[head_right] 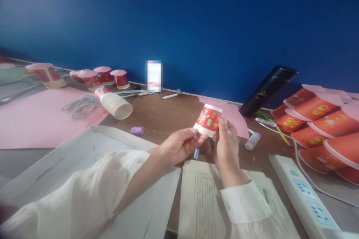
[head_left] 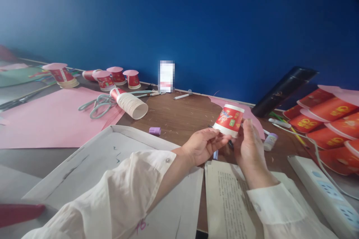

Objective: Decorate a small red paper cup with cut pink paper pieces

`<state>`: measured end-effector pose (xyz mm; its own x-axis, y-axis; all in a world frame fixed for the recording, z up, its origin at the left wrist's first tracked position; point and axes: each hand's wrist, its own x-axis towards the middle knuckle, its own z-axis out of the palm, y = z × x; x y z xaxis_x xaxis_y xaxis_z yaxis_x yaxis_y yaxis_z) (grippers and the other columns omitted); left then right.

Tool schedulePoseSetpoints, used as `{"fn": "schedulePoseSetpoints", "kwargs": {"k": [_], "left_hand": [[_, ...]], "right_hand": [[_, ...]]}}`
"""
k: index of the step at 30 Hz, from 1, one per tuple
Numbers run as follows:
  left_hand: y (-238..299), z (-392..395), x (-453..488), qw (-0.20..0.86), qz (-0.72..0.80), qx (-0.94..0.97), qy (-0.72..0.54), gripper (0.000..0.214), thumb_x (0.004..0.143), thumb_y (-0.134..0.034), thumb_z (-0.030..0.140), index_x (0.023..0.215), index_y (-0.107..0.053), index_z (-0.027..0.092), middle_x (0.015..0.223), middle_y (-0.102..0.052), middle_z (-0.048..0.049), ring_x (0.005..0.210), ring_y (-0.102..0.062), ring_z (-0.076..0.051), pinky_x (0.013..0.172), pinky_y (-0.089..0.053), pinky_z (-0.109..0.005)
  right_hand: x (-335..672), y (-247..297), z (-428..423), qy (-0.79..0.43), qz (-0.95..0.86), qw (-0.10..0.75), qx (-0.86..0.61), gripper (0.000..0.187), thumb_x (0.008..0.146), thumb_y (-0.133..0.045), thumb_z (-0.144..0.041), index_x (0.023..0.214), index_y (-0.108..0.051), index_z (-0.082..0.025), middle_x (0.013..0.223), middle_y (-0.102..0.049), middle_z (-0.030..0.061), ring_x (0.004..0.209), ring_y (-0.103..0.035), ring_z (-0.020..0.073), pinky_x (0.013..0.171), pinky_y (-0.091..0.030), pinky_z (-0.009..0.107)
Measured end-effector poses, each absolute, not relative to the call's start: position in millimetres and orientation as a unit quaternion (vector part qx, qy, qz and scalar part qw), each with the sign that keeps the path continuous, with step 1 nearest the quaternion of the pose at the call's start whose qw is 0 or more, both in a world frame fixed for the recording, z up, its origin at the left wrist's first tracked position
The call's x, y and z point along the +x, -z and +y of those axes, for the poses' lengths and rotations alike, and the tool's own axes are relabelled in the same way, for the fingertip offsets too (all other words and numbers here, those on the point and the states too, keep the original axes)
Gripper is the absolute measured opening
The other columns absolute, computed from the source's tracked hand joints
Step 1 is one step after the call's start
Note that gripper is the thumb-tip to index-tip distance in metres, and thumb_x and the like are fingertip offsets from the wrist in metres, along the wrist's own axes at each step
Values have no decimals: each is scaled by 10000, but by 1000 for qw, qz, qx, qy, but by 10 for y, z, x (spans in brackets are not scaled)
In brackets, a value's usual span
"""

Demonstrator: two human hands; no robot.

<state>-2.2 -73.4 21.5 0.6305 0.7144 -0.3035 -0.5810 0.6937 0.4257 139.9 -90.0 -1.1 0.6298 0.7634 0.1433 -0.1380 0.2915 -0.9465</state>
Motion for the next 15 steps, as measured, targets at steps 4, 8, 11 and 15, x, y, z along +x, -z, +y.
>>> {"fn": "schedulePoseSetpoints", "kwargs": {"k": [4, 8, 11, 15], "left_hand": [[-238, -734, -26, 891, 232, 145, -363, 267, 947, -489, 24, 728, -638, 60, 754, -666, -85, 779, -731, -136, 847, -574, -203], [-241, -723, -35, 894, 232, 144, -354, 268, 956, -480, 34, 744, -641, 56, 747, -678, -92, 767, -732, -133, 838, -575, -199], [-223, -714, -42, 902, 230, 161, -327, 242, 961, -472, 41, 815, -665, 39, 770, -711, -118, 724, -722, -124, 790, -579, -194], [-200, -728, -38, 904, 218, 178, -321, 222, 953, -498, 45, 826, -681, 43, 772, -724, -117, 712, -716, -126, 771, -578, -208]], "right_hand": [[1414, 13, -901, -317, -310, 736, -511, 467, 815, -681, -645, 975, -619, -210, 800, -631, -19, 624, -555, 111, 483, -363, 234], [1377, -23, -913, -310, -305, 739, -514, 473, 791, -707, -643, 972, -620, -215, 819, -651, -18, 650, -593, 121, 526, -435, 247], [1340, -61, -925, -312, -290, 743, -516, 505, 753, -763, -606, 1034, -625, -211, 849, -681, -9, 687, -631, 138, 607, -508, 279], [1323, -80, -935, -314, -271, 737, -533, 571, 722, -796, -594, 1088, -620, -191, 837, -691, -8, 648, -632, 134, 597, -519, 282]]}}
